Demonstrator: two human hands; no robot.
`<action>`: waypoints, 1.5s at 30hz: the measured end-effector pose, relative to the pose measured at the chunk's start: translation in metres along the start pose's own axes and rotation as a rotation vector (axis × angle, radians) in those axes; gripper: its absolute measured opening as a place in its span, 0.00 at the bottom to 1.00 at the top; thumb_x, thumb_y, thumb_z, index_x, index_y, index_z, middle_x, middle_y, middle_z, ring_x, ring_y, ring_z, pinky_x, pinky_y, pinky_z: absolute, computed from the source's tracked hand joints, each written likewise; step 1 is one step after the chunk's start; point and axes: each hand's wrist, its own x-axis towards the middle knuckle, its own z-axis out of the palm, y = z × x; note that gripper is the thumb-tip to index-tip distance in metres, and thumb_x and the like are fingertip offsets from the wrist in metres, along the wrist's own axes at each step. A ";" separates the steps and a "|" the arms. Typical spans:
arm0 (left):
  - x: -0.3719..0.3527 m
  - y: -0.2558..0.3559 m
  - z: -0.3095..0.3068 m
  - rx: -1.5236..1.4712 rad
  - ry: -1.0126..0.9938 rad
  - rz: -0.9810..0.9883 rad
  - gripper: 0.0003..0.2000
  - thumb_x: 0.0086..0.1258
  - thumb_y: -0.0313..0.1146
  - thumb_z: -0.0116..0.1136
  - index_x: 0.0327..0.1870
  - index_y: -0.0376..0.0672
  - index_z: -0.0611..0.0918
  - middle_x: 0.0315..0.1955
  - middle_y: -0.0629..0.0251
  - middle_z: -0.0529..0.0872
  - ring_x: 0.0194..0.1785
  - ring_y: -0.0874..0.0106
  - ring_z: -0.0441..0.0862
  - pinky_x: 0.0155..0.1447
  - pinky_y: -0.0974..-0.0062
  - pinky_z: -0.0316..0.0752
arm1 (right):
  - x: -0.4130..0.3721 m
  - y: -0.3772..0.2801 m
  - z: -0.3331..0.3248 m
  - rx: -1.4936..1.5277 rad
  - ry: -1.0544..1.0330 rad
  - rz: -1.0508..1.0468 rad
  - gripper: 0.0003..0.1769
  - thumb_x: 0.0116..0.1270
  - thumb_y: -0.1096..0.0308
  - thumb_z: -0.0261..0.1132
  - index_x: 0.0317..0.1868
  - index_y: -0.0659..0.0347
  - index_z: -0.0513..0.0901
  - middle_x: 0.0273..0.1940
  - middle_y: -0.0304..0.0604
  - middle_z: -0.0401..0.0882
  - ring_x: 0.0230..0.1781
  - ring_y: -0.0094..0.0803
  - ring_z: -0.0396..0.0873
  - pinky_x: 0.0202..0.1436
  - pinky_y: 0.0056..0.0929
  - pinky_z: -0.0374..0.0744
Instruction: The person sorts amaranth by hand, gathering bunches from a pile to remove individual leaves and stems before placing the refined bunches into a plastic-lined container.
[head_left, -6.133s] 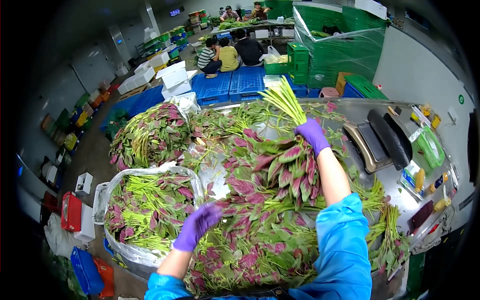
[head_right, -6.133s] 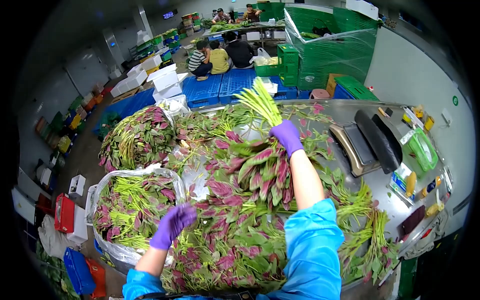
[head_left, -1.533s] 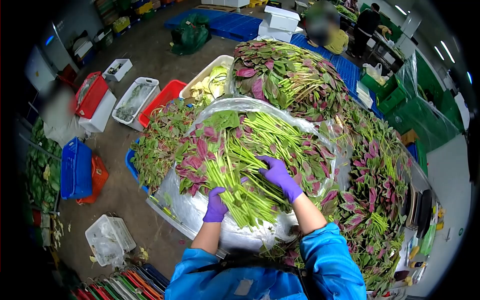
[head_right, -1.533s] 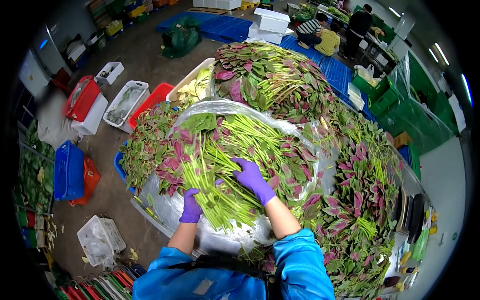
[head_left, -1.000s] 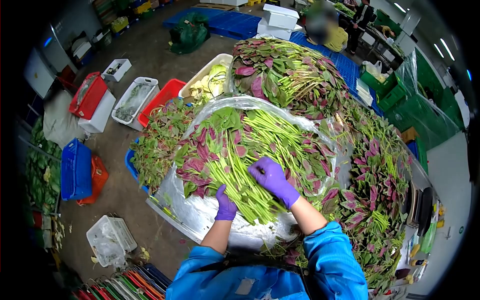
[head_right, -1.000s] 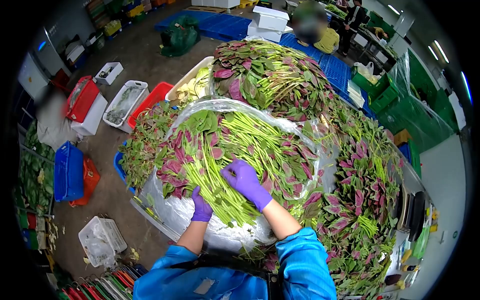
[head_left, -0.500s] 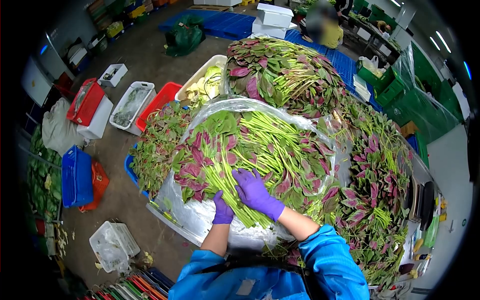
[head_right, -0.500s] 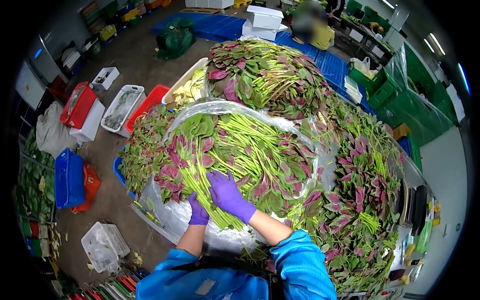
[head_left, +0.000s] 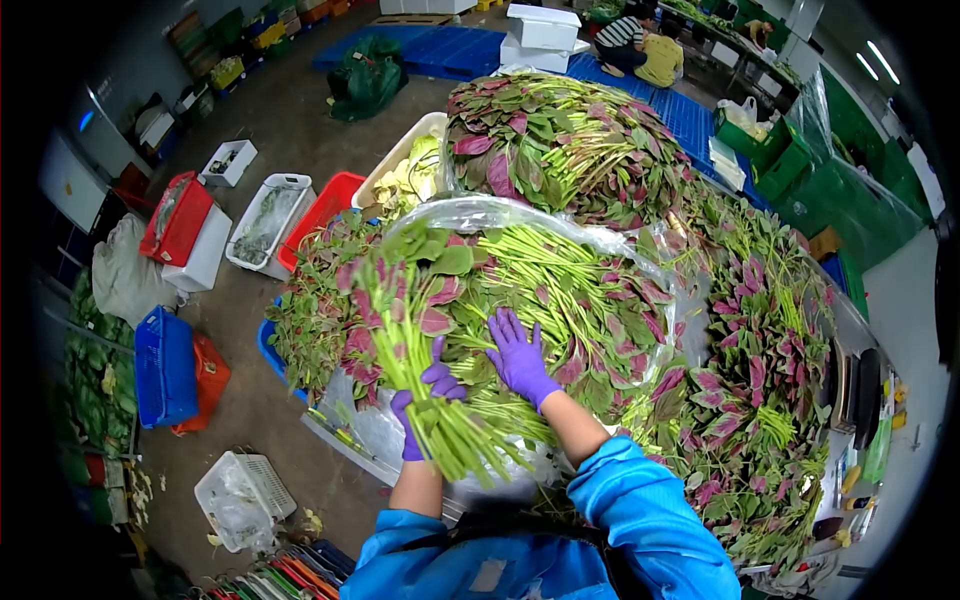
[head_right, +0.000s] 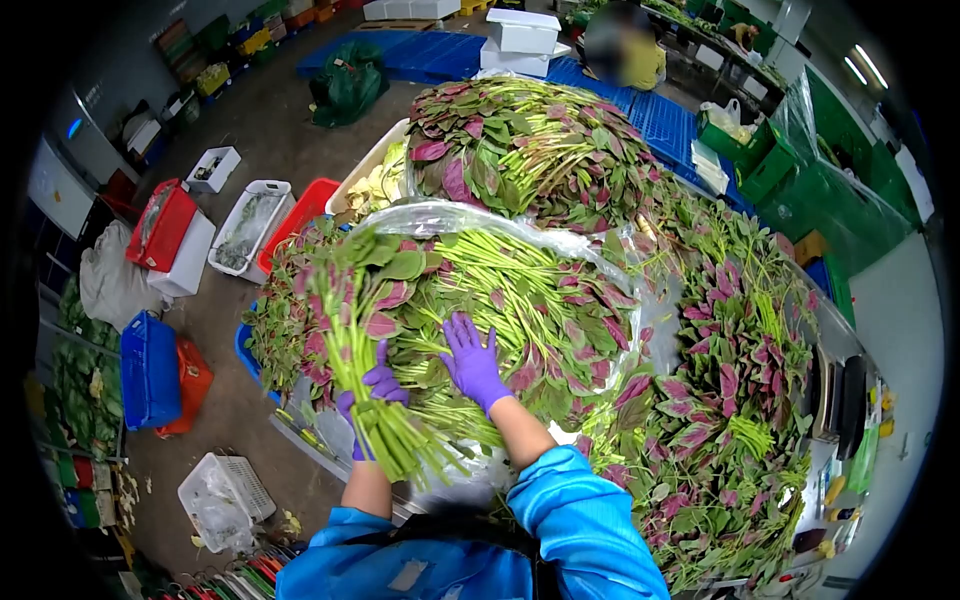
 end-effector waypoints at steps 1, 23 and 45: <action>-0.004 0.002 0.010 -0.020 -0.036 0.010 0.44 0.45 0.35 0.61 0.68 0.43 0.54 0.30 0.74 0.70 0.30 0.76 0.69 0.41 0.75 0.64 | 0.001 -0.002 0.002 -0.037 -0.003 0.012 0.33 0.67 0.52 0.47 0.70 0.51 0.50 0.71 0.40 0.43 0.72 0.38 0.43 0.66 0.62 0.43; -0.119 -0.138 0.030 0.522 0.571 0.007 0.24 0.58 0.26 0.48 0.59 0.34 0.67 0.50 0.54 0.75 0.55 0.63 0.73 0.62 0.64 0.66 | -0.210 -0.051 -0.145 1.353 -0.492 -0.072 0.50 0.50 0.64 0.72 0.68 0.62 0.52 0.66 0.44 0.58 0.65 0.33 0.59 0.66 0.29 0.59; -0.198 -0.121 0.047 1.751 0.379 -0.932 0.30 0.55 0.34 0.64 0.61 0.44 0.67 0.55 0.60 0.73 0.59 0.69 0.69 0.65 0.68 0.60 | -0.302 -0.036 -0.130 1.838 -0.840 0.731 0.27 0.51 0.70 0.67 0.54 0.61 0.72 0.43 0.41 0.78 0.40 0.29 0.78 0.46 0.25 0.75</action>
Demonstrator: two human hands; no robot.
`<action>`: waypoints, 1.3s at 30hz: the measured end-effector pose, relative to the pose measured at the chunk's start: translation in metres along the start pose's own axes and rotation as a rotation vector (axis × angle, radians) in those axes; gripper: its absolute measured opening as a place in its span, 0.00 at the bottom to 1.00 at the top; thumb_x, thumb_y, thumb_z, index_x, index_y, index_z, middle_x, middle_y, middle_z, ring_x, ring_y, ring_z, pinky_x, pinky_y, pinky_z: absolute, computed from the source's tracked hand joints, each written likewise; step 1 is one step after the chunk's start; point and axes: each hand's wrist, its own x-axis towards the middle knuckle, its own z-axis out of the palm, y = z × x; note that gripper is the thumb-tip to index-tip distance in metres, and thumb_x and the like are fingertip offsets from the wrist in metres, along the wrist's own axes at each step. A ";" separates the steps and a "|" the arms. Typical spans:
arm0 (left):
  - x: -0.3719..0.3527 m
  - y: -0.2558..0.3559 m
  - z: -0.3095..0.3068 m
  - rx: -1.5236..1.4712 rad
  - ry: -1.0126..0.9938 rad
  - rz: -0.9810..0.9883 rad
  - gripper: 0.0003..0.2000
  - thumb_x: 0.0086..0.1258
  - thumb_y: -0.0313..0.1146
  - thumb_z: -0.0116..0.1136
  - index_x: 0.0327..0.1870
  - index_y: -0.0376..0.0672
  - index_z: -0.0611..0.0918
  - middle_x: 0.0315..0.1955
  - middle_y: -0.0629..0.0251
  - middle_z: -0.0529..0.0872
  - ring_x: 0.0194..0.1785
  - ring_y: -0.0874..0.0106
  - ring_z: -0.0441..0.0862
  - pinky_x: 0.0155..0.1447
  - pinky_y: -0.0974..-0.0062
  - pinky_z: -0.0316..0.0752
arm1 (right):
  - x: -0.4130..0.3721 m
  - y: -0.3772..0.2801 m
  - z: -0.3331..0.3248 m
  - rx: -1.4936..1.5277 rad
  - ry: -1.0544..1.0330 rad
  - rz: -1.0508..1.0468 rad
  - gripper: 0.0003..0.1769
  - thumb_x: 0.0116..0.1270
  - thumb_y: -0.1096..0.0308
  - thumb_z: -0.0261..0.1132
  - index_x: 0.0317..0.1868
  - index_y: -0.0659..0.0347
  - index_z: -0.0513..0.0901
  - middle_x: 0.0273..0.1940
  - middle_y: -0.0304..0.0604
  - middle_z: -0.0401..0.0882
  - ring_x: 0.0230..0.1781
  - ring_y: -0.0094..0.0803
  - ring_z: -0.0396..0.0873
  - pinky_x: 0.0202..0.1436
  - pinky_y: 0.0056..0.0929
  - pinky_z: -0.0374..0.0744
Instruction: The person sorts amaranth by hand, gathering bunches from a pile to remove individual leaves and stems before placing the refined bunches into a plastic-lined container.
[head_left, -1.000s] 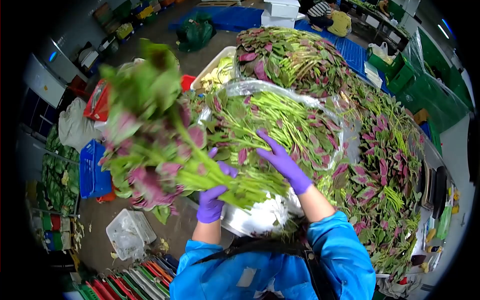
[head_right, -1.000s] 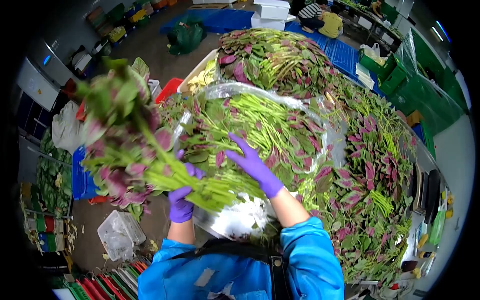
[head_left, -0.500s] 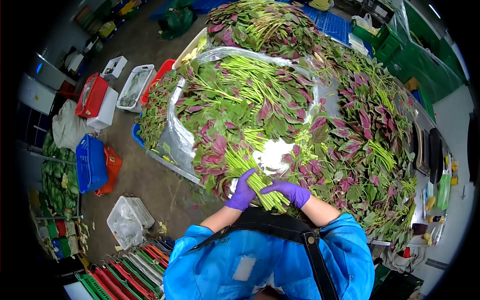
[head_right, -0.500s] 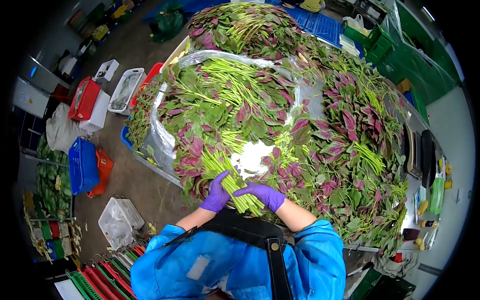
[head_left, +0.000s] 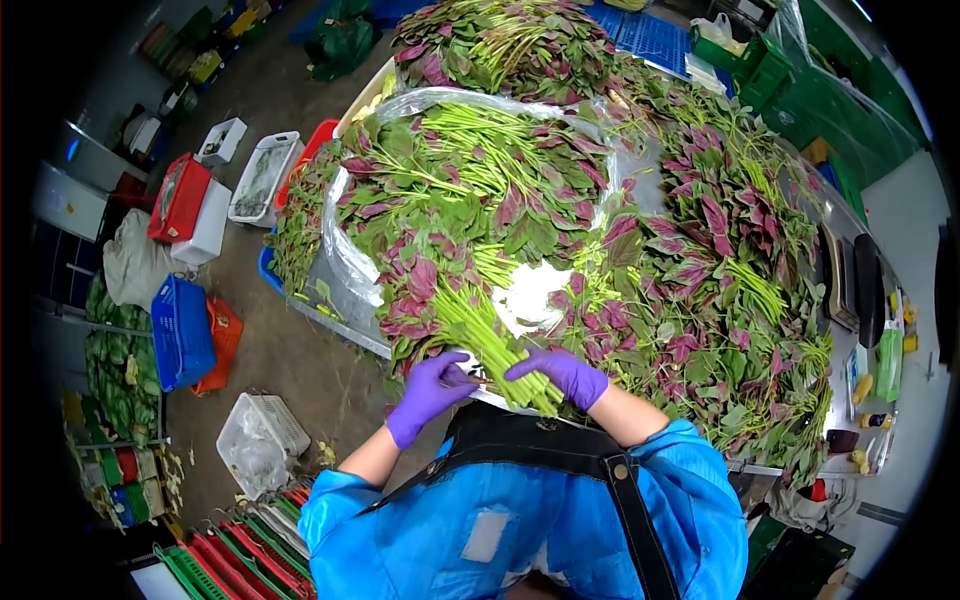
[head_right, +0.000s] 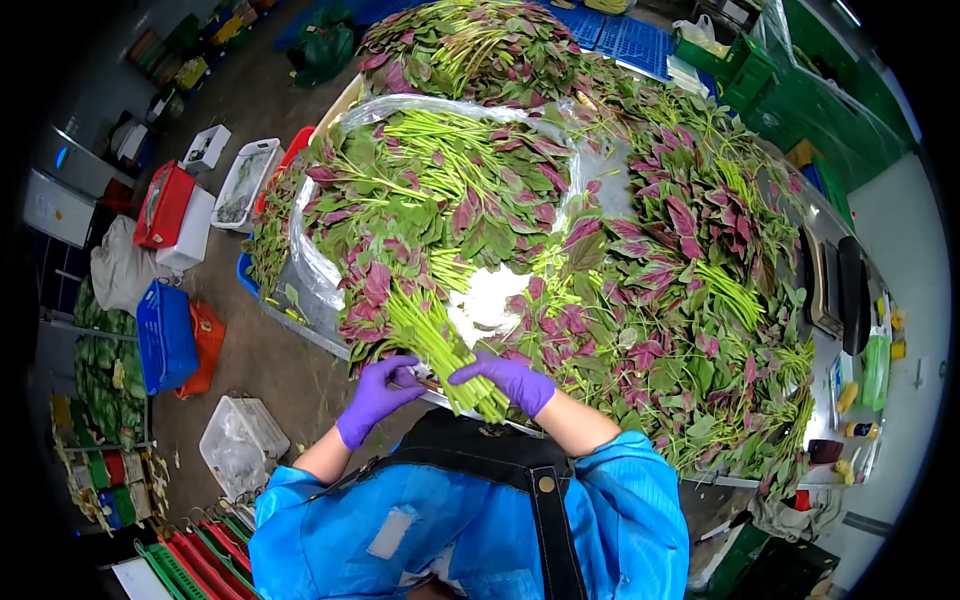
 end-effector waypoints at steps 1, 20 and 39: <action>-0.007 0.011 0.001 0.423 0.193 0.136 0.33 0.51 0.35 0.67 0.60 0.43 0.67 0.53 0.59 0.73 0.59 0.68 0.69 0.66 0.66 0.58 | -0.002 0.007 0.003 -0.013 -0.019 -0.036 0.27 0.52 0.70 0.67 0.54 0.61 0.72 0.44 0.41 0.77 0.41 0.28 0.78 0.47 0.25 0.75; 0.080 0.061 0.037 1.228 -0.484 0.898 0.43 0.37 0.35 0.66 0.64 0.51 0.64 0.31 0.61 0.80 0.35 0.59 0.78 0.40 0.63 0.72 | -0.037 0.038 -0.025 -0.257 -0.254 -0.229 0.34 0.66 0.47 0.53 0.63 0.63 0.61 0.59 0.46 0.66 0.59 0.30 0.66 0.63 0.28 0.63; 0.220 0.077 0.094 1.117 0.154 0.391 0.28 0.50 0.37 0.58 0.55 0.37 0.68 0.28 0.51 0.83 0.32 0.54 0.81 0.36 0.61 0.75 | -0.123 0.053 -0.167 -1.213 1.542 -0.309 0.17 0.48 0.64 0.63 0.40 0.60 0.76 0.35 0.49 0.79 0.38 0.44 0.77 0.41 0.42 0.73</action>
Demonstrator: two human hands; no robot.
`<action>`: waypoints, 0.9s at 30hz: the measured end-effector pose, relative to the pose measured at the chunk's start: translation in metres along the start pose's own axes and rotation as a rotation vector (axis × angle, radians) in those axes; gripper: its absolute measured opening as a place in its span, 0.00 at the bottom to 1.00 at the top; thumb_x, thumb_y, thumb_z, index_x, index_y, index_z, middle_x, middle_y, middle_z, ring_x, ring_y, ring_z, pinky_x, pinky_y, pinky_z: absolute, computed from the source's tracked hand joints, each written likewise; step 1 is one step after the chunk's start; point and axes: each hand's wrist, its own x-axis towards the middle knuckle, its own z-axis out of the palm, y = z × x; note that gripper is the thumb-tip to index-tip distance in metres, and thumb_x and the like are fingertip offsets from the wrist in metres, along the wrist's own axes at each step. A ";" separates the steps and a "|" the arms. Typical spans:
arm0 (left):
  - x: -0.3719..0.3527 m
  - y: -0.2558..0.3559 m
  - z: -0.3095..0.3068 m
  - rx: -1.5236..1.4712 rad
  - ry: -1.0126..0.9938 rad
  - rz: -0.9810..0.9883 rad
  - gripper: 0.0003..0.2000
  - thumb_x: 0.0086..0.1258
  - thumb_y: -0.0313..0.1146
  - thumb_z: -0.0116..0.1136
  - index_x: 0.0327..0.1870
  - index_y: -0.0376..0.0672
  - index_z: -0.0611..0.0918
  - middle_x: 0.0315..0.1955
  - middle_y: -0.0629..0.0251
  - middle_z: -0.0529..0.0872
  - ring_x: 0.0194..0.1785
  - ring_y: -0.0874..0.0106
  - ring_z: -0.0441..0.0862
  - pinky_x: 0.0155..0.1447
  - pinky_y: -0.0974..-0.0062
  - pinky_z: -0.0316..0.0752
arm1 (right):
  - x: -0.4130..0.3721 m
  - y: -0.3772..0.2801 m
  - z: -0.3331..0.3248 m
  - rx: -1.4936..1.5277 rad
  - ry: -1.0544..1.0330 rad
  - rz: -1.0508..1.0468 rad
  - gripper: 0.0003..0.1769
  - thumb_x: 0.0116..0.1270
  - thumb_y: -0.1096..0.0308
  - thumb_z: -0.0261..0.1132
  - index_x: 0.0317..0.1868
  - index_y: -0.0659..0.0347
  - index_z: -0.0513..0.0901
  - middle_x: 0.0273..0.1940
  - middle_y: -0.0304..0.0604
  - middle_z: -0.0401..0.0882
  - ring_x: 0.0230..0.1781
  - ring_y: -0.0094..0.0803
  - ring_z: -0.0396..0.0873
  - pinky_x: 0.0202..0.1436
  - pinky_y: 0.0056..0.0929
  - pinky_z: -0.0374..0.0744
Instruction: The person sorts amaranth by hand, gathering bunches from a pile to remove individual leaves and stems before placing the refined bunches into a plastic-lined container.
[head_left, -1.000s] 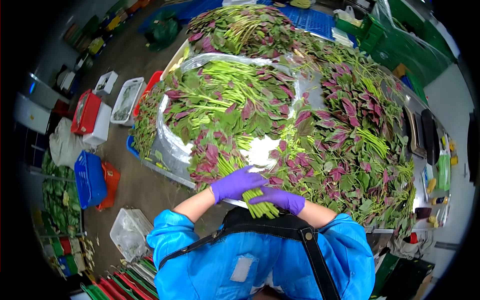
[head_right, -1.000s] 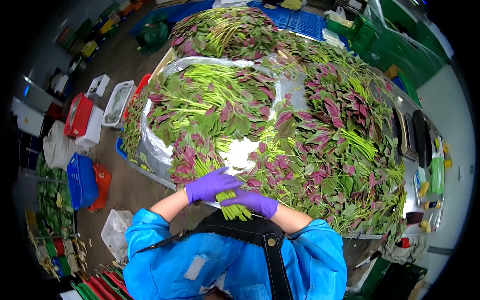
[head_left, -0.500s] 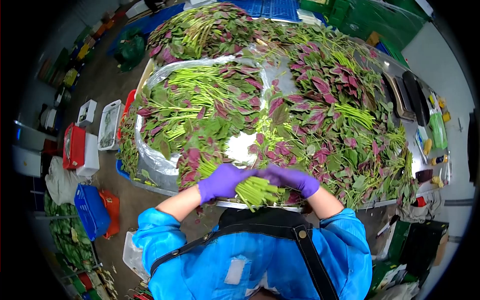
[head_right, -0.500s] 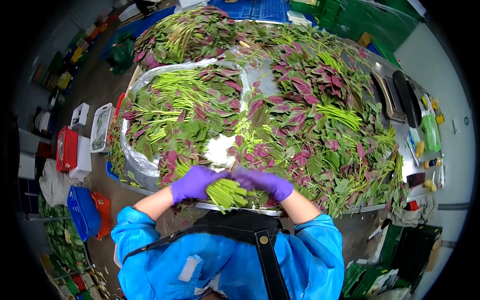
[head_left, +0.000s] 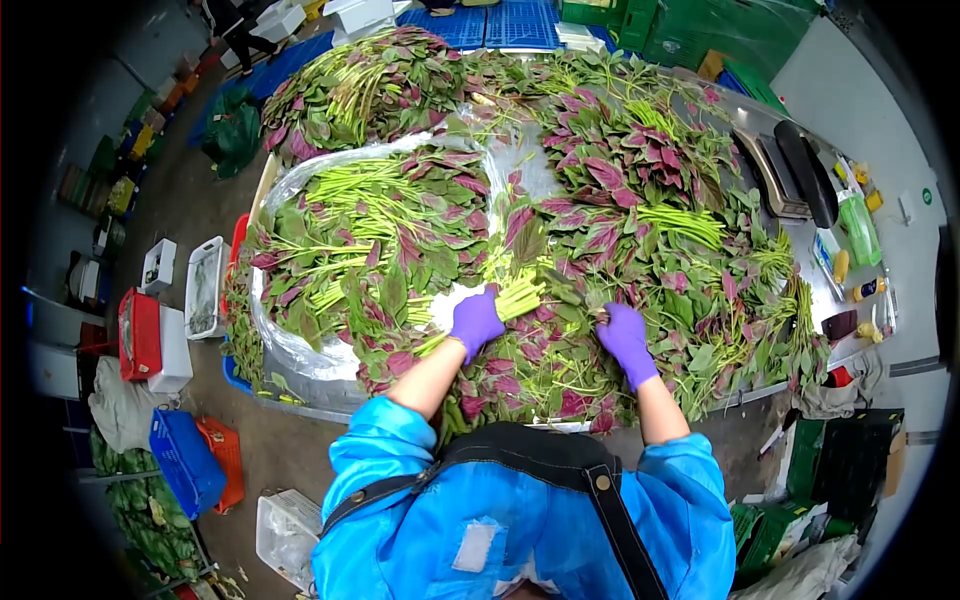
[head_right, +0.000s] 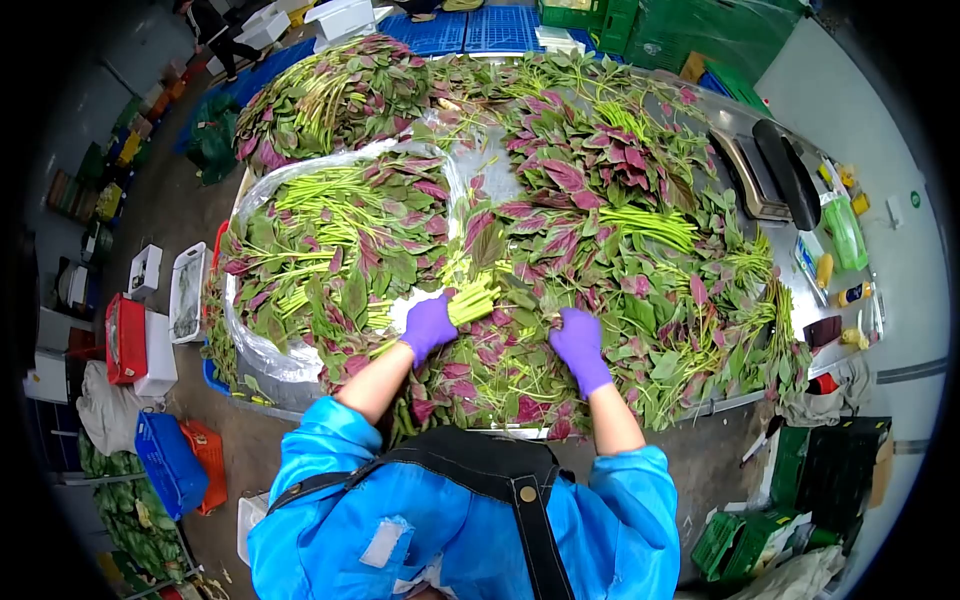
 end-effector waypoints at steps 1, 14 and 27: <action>0.003 0.002 0.010 0.013 -0.041 -0.046 0.29 0.50 0.33 0.55 0.56 0.34 0.65 0.27 0.50 0.82 0.32 0.54 0.81 0.36 0.60 0.75 | -0.009 -0.004 -0.008 0.255 -0.007 0.094 0.18 0.50 0.63 0.64 0.41 0.61 0.76 0.34 0.49 0.80 0.34 0.44 0.79 0.38 0.40 0.75; 0.000 0.009 0.027 0.010 -0.011 -0.115 0.41 0.48 0.33 0.58 0.63 0.26 0.53 0.27 0.51 0.82 0.30 0.56 0.81 0.34 0.64 0.74 | -0.050 -0.063 0.074 0.070 -0.035 -0.025 0.17 0.59 0.66 0.57 0.47 0.61 0.66 0.35 0.53 0.74 0.29 0.47 0.78 0.30 0.41 0.77; 0.004 0.013 0.033 0.044 -0.044 -0.208 0.39 0.46 0.36 0.61 0.61 0.31 0.59 0.29 0.52 0.83 0.34 0.57 0.82 0.37 0.65 0.76 | -0.008 -0.086 0.128 -0.750 0.176 -0.234 0.19 0.59 0.70 0.52 0.50 0.68 0.68 0.21 0.37 0.70 0.17 0.26 0.74 0.15 0.28 0.72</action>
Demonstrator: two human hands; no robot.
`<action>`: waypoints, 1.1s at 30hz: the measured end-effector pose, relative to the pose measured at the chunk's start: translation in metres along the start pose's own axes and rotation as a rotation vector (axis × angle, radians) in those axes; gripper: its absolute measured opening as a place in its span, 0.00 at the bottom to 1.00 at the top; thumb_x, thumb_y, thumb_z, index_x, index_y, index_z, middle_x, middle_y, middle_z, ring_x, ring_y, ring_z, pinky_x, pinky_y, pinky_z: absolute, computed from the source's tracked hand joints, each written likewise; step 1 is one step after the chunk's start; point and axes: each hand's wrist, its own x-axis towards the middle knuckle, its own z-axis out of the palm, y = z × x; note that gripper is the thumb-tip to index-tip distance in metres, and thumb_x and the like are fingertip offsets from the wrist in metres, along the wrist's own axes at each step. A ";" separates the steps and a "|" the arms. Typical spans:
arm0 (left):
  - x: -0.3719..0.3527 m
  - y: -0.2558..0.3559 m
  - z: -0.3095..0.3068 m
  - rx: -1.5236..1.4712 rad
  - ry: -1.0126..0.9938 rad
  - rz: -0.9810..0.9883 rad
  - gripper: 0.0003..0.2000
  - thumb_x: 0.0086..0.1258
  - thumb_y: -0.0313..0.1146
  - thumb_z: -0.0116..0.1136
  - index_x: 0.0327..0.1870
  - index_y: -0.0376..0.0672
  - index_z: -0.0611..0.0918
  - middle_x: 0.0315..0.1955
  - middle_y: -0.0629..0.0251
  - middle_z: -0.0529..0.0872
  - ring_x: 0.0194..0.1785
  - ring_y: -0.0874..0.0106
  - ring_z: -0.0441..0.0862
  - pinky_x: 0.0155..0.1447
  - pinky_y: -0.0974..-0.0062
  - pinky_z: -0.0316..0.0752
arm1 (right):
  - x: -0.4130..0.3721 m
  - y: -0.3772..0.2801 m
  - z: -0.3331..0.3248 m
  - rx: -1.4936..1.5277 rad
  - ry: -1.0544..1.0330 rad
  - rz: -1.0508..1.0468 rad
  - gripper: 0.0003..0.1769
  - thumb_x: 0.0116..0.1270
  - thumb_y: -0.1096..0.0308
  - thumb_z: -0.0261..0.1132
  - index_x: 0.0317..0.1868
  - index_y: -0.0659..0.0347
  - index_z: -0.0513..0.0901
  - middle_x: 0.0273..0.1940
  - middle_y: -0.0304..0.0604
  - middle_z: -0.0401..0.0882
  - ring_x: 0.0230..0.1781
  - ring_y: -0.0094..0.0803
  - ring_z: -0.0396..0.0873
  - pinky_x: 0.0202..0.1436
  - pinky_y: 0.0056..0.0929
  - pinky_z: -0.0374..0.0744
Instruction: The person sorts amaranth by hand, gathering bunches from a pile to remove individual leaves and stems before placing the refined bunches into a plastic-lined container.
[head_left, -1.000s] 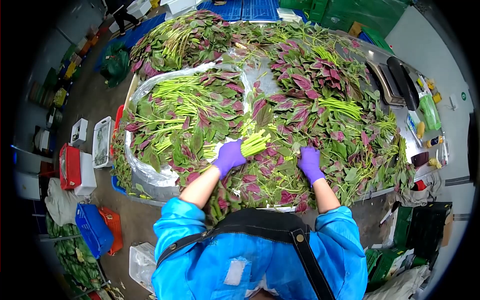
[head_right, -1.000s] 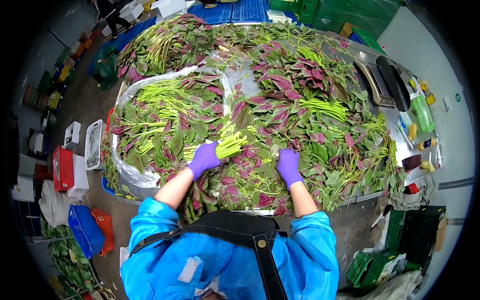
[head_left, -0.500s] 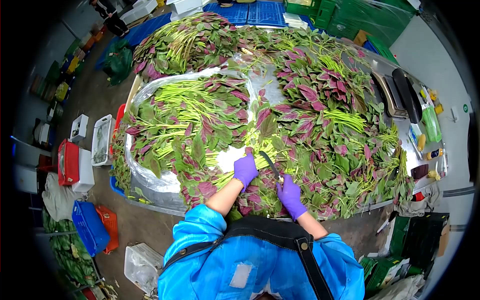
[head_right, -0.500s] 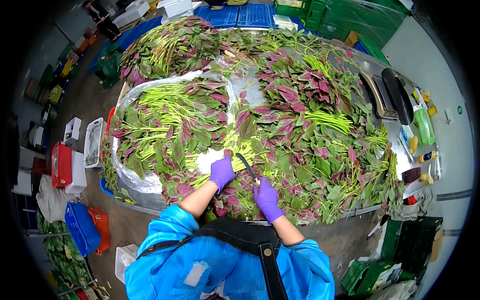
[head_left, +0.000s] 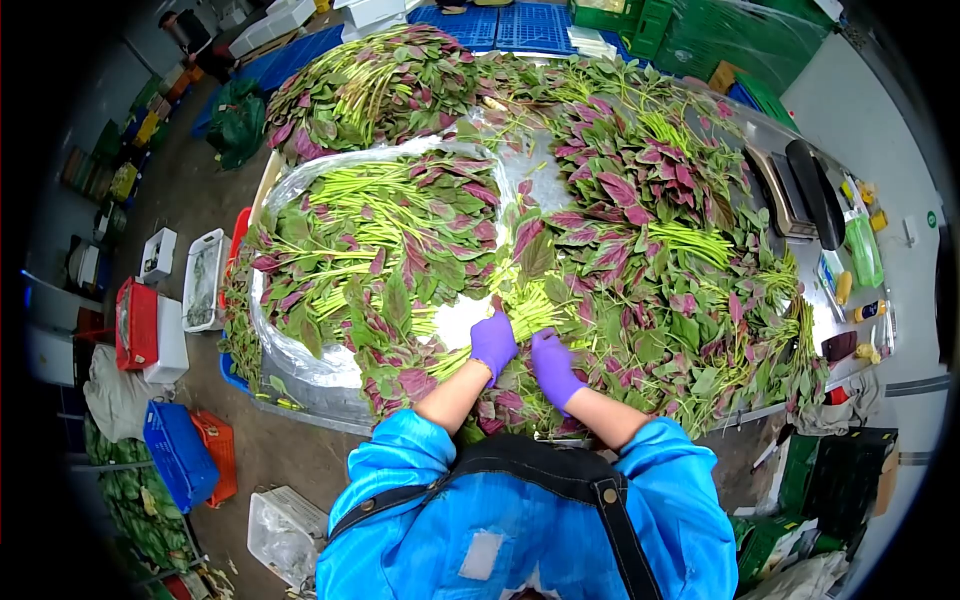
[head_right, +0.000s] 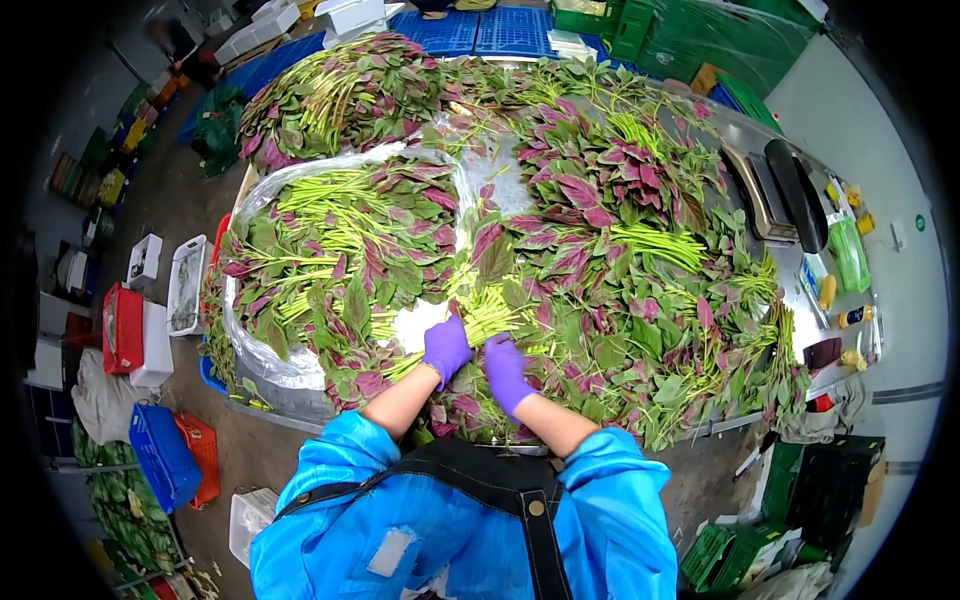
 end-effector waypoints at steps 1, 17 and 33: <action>0.001 -0.001 0.002 0.000 0.001 -0.001 0.39 0.46 0.36 0.61 0.61 0.31 0.59 0.29 0.52 0.83 0.34 0.57 0.82 0.37 0.65 0.76 | 0.004 -0.005 -0.002 -0.005 -0.018 0.035 0.18 0.59 0.70 0.52 0.49 0.69 0.69 0.21 0.37 0.71 0.16 0.25 0.73 0.15 0.27 0.71; -0.044 -0.011 -0.095 -0.059 0.121 0.223 0.22 0.42 0.36 0.62 0.41 0.38 0.73 0.26 0.52 0.82 0.32 0.55 0.81 0.37 0.61 0.75 | -0.039 0.138 -0.129 0.507 0.236 -0.181 0.23 0.62 0.60 0.55 0.54 0.65 0.70 0.40 0.52 0.77 0.37 0.39 0.78 0.42 0.29 0.77; -0.115 -0.019 -0.043 0.303 0.215 0.829 0.34 0.48 0.24 0.54 0.63 0.44 0.63 0.64 0.55 0.60 0.69 0.61 0.56 0.69 0.48 0.47 | -0.020 0.026 -0.089 2.752 -1.059 0.681 0.32 0.67 0.41 0.46 0.63 0.54 0.63 0.51 0.49 0.74 0.46 0.39 0.77 0.50 0.40 0.77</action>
